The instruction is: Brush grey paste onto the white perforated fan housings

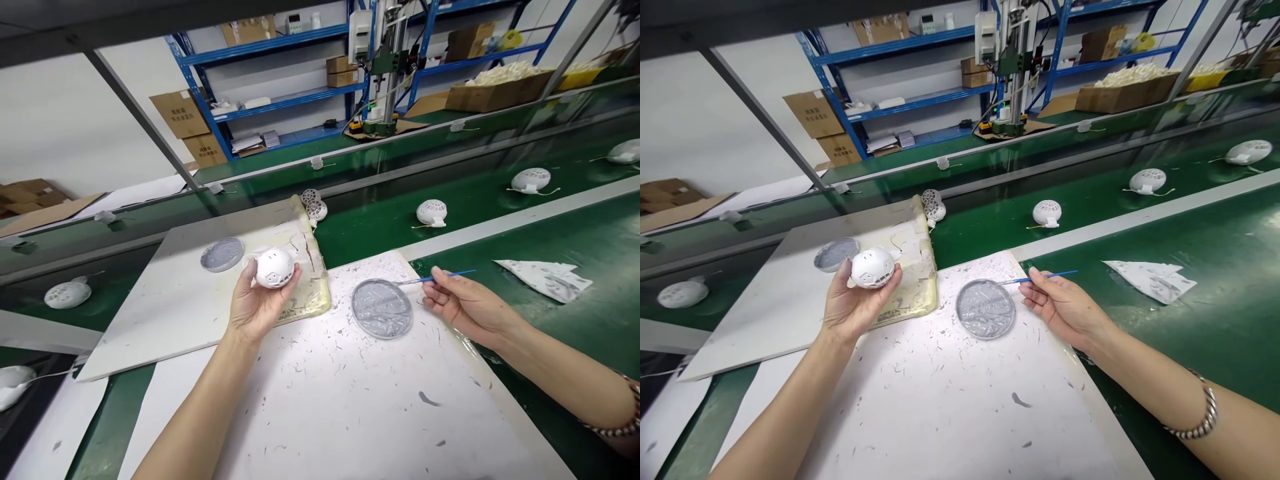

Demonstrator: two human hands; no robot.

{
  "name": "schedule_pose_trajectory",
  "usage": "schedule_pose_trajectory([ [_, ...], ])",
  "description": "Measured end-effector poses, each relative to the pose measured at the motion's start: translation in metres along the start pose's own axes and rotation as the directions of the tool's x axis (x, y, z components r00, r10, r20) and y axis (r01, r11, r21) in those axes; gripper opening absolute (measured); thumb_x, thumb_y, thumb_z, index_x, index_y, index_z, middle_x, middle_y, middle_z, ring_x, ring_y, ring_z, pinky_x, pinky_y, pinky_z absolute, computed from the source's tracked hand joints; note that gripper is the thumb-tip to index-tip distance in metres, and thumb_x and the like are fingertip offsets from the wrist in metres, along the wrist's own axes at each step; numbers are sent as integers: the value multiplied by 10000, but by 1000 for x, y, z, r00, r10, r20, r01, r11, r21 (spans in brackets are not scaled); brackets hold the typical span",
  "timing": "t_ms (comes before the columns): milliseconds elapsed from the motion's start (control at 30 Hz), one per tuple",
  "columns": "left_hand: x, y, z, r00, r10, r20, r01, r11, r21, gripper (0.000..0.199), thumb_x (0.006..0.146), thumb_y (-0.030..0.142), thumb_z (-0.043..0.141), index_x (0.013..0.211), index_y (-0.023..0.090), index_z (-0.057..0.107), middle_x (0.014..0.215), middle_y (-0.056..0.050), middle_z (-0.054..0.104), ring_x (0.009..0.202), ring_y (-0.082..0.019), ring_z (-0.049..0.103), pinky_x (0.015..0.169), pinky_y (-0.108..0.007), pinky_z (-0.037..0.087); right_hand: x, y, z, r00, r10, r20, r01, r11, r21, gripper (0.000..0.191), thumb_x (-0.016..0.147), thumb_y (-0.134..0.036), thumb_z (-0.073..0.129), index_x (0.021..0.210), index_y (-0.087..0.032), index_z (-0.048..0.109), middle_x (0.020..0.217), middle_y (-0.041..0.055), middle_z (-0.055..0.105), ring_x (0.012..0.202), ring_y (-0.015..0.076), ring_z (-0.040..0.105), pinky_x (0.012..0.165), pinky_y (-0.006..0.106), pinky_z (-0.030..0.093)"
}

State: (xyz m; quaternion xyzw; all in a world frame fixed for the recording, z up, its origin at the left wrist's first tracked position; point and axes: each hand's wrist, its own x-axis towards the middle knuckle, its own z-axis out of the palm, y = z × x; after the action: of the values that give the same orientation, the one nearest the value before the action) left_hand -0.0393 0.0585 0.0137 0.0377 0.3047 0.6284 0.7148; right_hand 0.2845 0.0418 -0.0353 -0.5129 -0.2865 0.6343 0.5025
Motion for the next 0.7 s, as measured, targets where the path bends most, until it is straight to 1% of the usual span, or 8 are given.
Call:
schedule_pose_trajectory([
  [100, -6, -3, 0, 990, -134, 39, 134, 991, 16, 473, 920, 483, 514, 1277, 172, 492, 1097, -150, 662, 1032, -252, 666, 813, -336, 600, 1, 1, 1, 1000, -17, 15, 18, 1000, -25, 234, 692, -387, 823, 712, -223, 657, 710, 14, 715, 728, 161, 715, 691, 268, 616],
  [200, -11, -8, -4, 952, -263, 154, 240, 959, 154, 692, 786, 476, 708, 1335, 156, 434, 1199, -196, 618, 1071, -261, 652, 818, -295, 578, 2, 1, 2, 998, -62, 32, 64, 997, -46, 210, 698, -372, 820, 736, -225, 674, 780, 20, 736, 818, 172, 723, 755, 273, 610],
  [267, -15, -13, -7, 937, -270, 221, 193, 928, 318, 815, 648, 377, 842, 1332, 217, 428, 1182, -153, 625, 1039, -273, 659, 858, -353, 560, 2, 0, 3, 995, -95, 39, 97, 994, -52, 197, 716, -380, 807, 768, -232, 688, 815, 13, 742, 855, 166, 719, 792, 269, 600],
  [333, -18, -19, -9, 941, -207, 267, 34, 845, 533, 844, 559, 244, 893, 1283, 277, 460, 1070, -72, 646, 940, -243, 674, 857, -382, 546, 2, -2, 4, 989, -146, 32, 147, 988, -53, 203, 709, -392, 809, 779, -239, 696, 829, 2, 742, 864, 157, 714, 821, 261, 590],
  [400, -22, -26, -10, 940, -108, 323, -159, 698, 698, 783, 556, 149, 882, 1222, 285, 493, 962, -19, 636, 849, -178, 654, 812, -320, 531, 1, -5, 4, 978, -205, 21, 206, 977, -53, 203, 700, -396, 813, 767, -245, 696, 831, -9, 739, 850, 149, 712, 837, 259, 586],
  [467, -25, -34, -11, 920, -56, 387, -278, 602, 748, 683, 602, 138, 856, 1176, 265, 509, 919, -6, 618, 808, -132, 614, 757, -246, 496, -2, -9, 6, 967, -255, 23, 255, 966, -43, 187, 704, -388, 812, 756, -258, 689, 828, -24, 735, 834, 142, 712, 841, 262, 587],
  [567, -29, -45, -11, 906, -117, 406, -243, 642, 727, 515, 710, 205, 785, 1140, 254, 505, 933, -9, 606, 803, -121, 582, 714, -224, 472, -9, -14, 10, 956, -289, 52, 291, 957, -18, 172, 711, -366, 816, 757, -271, 680, 817, -43, 729, 829, 133, 711, 833, 249, 587],
  [700, -31, -56, -14, 901, -182, 393, -192, 646, 739, 422, 738, 231, 763, 1069, 252, 502, 976, -9, 597, 812, -134, 581, 676, -235, 476, -21, -19, 23, 936, -335, 106, 338, 941, -16, 164, 732, -368, 804, 751, -260, 682, 800, -41, 728, 788, 110, 707, 806, 206, 577],
])
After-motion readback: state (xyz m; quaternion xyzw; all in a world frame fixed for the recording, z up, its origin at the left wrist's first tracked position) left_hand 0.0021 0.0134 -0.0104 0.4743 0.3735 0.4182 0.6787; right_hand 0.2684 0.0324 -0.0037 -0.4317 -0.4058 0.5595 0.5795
